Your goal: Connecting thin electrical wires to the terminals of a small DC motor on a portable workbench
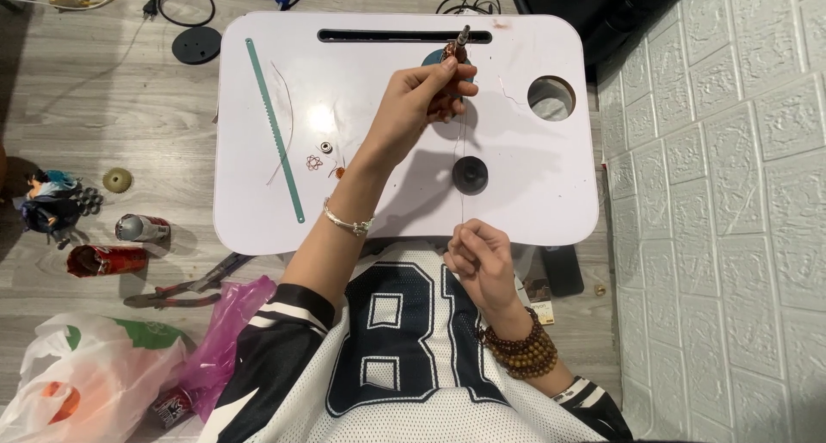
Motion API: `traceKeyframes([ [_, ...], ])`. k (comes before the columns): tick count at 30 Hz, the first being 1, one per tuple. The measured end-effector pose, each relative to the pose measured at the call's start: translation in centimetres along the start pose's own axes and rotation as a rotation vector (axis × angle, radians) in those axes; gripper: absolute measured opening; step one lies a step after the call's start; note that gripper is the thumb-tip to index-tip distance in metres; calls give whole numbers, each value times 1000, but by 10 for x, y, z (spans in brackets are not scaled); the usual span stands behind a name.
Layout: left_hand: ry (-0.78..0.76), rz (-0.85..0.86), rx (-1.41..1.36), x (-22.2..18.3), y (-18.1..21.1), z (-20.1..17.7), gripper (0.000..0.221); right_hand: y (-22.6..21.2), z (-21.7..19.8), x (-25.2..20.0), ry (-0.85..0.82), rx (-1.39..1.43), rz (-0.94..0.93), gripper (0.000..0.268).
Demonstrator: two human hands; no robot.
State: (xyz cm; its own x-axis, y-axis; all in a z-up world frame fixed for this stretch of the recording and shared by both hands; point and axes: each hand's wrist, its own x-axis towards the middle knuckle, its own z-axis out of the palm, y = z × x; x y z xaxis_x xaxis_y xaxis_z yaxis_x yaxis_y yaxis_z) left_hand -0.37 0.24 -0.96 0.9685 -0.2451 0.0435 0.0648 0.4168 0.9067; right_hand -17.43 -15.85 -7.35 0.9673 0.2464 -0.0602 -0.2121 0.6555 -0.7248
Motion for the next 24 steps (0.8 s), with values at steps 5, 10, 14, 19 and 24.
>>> traceKeyframes([
  [5,-139,-106,-351,3,-23,-5,41,0,0,0,-31,75,21,17],
  [10,-88,-128,-466,9,-26,1,40,-2,-2,-3,-52,156,46,16],
  [14,-65,-121,-518,17,-31,0,37,-3,-3,-4,-32,177,48,16],
  [19,27,-129,-556,23,-27,6,37,-3,-4,-5,-37,185,40,16],
  [24,79,-136,-565,26,-26,10,35,-4,-5,-3,-23,164,8,16],
])
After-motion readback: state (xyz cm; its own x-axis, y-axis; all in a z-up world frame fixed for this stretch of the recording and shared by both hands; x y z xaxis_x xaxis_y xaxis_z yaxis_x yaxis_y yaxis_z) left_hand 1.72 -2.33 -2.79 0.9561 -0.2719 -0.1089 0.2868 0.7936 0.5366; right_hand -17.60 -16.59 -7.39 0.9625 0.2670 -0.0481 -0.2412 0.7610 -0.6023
